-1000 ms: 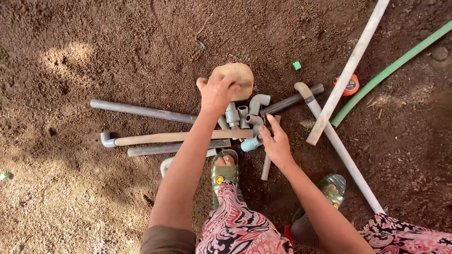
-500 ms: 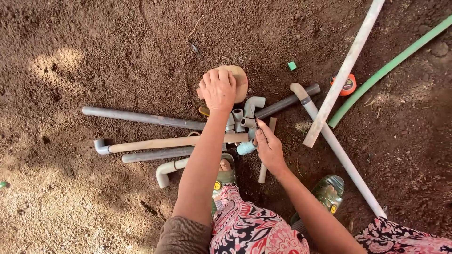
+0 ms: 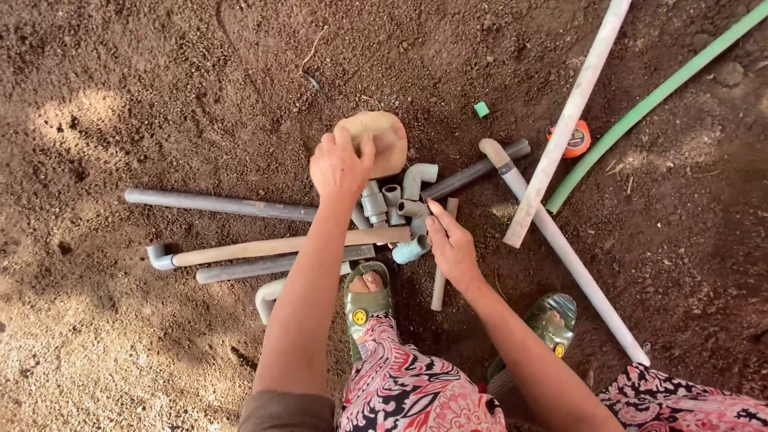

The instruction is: Cutting a PVC pipe using a handheld hacksaw blade while sitting on a low stool.

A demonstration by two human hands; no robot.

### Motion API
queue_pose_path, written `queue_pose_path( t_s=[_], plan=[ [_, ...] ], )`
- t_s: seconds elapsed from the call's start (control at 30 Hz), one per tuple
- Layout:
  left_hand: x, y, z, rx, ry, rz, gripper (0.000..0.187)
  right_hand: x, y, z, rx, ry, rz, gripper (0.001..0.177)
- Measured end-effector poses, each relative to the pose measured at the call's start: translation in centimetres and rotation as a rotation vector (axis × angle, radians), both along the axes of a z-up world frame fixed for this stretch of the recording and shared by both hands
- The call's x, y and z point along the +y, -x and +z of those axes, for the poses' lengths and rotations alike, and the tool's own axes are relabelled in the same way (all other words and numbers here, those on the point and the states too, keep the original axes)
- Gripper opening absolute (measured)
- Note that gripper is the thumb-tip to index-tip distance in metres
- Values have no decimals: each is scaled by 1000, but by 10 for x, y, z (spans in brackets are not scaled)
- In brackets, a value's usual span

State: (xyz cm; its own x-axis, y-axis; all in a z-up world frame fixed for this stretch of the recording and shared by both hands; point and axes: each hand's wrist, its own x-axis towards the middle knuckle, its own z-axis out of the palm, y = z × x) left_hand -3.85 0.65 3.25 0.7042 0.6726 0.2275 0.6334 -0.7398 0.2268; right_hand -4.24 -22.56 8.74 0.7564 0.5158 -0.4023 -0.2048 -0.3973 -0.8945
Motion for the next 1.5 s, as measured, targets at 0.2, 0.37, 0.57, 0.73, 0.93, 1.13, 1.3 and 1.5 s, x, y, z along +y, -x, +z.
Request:
queue_pose_path(
  t_s=[0.2, 0.37, 0.57, 0.73, 0.93, 1.13, 1.3, 1.5],
  plan=[
    [-4, -33, -5, -180, -220, -52, 29, 9, 2, 8, -28, 27, 7, 39],
    [-3, -35, -7, -212, -312, -29, 23, 13, 5, 7, -5, 13, -8, 40],
    [-1, -35, -12, -228, -325, -26, 21, 10, 10, 11, -33, 58, -1, 39],
    [0, -35, -13, -223, -324, -44, 21, 13, 7, 3, -13, 56, -6, 39],
    [2, -34, -14, -228, -338, -57, 23, 51, -16, 17, -15, 82, 22, 42],
    [2, -34, -24, -218, -314, -51, 24, 100, -45, 22, -21, 31, 84, 43],
    [2, -37, -18, -195, -276, -30, 23, 101, -43, 26, 28, 97, 71, 45],
    [-1, -36, -14, -175, -278, -28, 22, 62, -12, 35, 52, 114, 48, 44]
  ],
)
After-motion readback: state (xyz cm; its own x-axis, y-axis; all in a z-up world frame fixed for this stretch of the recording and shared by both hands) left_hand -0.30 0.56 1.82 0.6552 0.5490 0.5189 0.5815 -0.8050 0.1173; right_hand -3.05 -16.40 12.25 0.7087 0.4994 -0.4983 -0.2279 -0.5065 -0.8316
